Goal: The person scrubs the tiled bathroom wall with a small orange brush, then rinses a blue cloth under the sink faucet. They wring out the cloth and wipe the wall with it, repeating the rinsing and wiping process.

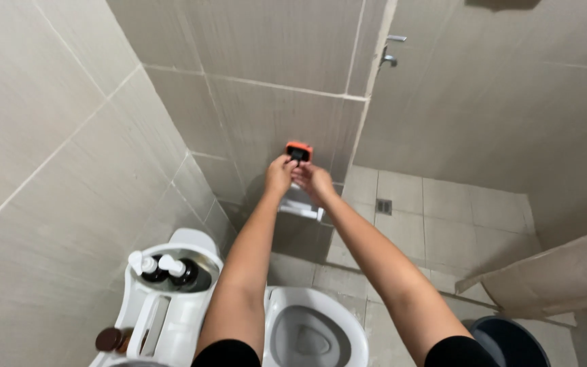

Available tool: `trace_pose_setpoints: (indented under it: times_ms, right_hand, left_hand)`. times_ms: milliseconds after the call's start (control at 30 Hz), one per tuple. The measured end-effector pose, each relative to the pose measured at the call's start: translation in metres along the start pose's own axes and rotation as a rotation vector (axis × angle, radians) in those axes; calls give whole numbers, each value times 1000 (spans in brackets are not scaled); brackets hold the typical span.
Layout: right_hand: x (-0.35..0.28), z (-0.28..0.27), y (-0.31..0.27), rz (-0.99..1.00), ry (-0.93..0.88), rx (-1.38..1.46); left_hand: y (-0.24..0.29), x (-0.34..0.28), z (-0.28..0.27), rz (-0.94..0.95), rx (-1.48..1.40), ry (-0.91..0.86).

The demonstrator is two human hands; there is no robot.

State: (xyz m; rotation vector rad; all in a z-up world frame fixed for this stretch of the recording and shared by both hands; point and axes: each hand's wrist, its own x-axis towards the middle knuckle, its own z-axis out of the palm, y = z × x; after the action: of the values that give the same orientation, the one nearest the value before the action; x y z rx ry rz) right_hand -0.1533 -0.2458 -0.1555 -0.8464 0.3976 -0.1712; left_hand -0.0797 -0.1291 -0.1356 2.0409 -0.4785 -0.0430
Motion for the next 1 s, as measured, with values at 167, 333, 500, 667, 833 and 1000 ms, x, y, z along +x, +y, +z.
trace_pose_setpoints:
  times_ms: [167, 333, 500, 667, 833, 1000]
  right_hand:
    - [-38, 45, -55, -21, -35, -100]
    - [-81, 92, -132, -108, -119, -123]
    - [-106, 124, -205, -254, -300, -123]
    - [-120, 106, -245, -268, -337, -102]
    - [-130, 61, -229, -199, -264, 22]
    - [-122, 31, -182, -159, -192, 71]
  left_hand:
    - [3, 34, -13, -38, -45, 25]
    - [96, 39, -54, 51, -89, 91]
    - [203, 33, -90, 142, -35, 268]
    - [256, 16, -85, 276, -92, 265]
    - [249, 0, -49, 287, 31, 204]
    - [198, -10, -17, 236, 47, 100]
